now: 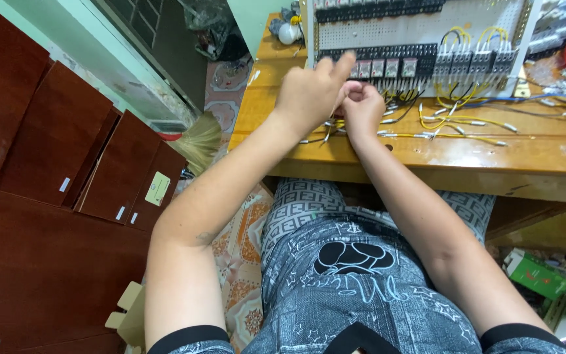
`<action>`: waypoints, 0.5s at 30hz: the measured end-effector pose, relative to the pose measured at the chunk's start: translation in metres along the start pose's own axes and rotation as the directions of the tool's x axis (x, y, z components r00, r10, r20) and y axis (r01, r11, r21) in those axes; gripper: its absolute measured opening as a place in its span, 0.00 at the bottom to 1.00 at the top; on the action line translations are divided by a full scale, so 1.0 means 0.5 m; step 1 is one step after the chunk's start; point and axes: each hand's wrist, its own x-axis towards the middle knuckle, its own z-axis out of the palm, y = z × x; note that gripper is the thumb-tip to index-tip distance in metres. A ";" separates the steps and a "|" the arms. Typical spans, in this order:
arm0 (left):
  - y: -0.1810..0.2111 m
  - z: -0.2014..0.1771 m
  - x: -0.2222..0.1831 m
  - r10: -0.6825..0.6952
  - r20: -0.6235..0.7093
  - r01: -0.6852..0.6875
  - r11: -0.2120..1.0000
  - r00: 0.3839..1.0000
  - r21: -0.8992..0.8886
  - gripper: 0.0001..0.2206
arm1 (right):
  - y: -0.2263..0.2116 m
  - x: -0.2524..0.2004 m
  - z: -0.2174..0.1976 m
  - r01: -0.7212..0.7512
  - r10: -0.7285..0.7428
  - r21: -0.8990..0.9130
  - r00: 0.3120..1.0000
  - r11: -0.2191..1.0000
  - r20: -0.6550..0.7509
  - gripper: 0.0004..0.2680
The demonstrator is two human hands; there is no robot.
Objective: Connecting electrical wires to a terminal block on a relay board using a screwdriver.
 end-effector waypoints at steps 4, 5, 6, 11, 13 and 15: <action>0.007 -0.020 0.002 -0.048 0.114 0.073 0.972 0.992 -0.225 0.36 | 0.040 0.021 0.004 0.090 -0.106 -0.189 0.991 0.978 -0.076 0.03; 0.008 -0.009 0.002 -0.044 0.054 0.056 0.967 0.998 -0.250 0.31 | 0.043 0.023 0.007 0.119 -0.142 -0.196 0.984 0.973 -0.107 0.05; 0.009 0.003 0.002 -0.041 -0.006 0.038 0.961 0.999 -0.273 0.25 | 0.046 0.025 0.009 0.148 -0.178 -0.203 0.974 0.968 -0.137 0.09; -0.001 0.011 -0.014 -0.046 -0.047 0.049 0.997 0.998 0.059 0.23 | 0.057 0.038 0.010 0.206 -0.244 -0.242 0.960 0.948 -0.135 0.07; 0.000 0.003 -0.021 -0.093 0.054 0.094 0.995 0.994 -0.013 0.29 | 0.062 0.042 0.009 0.225 -0.262 -0.243 0.956 0.944 -0.130 0.05; 0.003 -0.015 -0.028 -0.102 0.210 0.150 0.962 0.972 -0.226 0.34 | 0.048 0.033 0.007 0.213 -0.244 -0.243 0.964 0.946 -0.109 0.07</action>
